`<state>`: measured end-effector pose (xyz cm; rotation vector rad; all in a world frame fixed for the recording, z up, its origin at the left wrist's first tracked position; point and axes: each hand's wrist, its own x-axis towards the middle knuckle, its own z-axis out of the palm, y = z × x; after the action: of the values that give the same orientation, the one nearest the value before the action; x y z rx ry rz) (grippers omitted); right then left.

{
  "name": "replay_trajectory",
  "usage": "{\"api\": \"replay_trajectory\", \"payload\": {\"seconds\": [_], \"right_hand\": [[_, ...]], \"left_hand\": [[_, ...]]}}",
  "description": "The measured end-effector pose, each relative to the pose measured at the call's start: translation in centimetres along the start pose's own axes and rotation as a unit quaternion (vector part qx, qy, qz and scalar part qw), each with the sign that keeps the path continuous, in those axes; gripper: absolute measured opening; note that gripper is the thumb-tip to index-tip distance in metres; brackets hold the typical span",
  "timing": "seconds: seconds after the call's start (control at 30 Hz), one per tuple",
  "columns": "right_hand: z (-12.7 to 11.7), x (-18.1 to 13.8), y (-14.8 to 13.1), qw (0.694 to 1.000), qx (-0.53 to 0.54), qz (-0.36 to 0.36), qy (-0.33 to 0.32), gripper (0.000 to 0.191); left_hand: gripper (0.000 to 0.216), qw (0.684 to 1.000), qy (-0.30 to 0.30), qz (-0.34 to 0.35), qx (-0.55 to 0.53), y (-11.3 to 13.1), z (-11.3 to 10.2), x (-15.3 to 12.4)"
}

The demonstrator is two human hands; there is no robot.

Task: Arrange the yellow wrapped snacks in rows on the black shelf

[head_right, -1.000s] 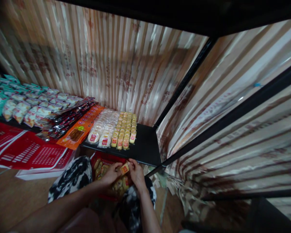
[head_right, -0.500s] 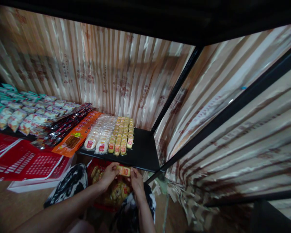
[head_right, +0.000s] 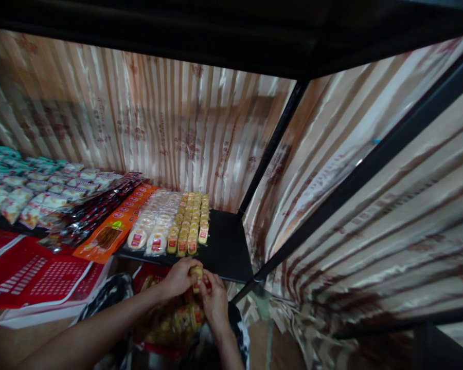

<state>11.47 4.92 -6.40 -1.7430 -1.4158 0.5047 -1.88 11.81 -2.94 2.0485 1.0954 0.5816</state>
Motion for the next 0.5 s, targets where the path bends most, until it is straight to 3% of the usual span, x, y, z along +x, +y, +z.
{"api": "replay_trajectory", "payload": {"seconds": [0.07,0.17,0.27,0.37,0.5], "right_hand": [[0.0,0.6,0.5,0.999,0.032,0.004,0.000,0.027],[0.0,2.1,1.2,0.996,0.086,0.025,0.024,0.030],[0.0,4.2,1.9,0.990,0.119,0.041,0.059,0.031],[0.4,6.5,2.6,0.986,0.131,0.061,0.081,0.035],[1.1,9.0,3.0,0.986,0.119,0.082,0.087,0.039]], "left_hand": [[0.035,0.999,0.026,-0.012,-0.031,-0.1,0.4,0.5],[0.043,0.992,0.112,-0.015,-0.061,0.0,1.0,0.8],[0.042,0.985,0.172,0.032,-0.002,0.0,1.4,0.4],[0.039,0.979,0.140,0.097,0.109,-0.7,2.0,-0.2],[0.037,0.947,0.127,0.175,0.239,-3.0,3.4,-0.1]]}}
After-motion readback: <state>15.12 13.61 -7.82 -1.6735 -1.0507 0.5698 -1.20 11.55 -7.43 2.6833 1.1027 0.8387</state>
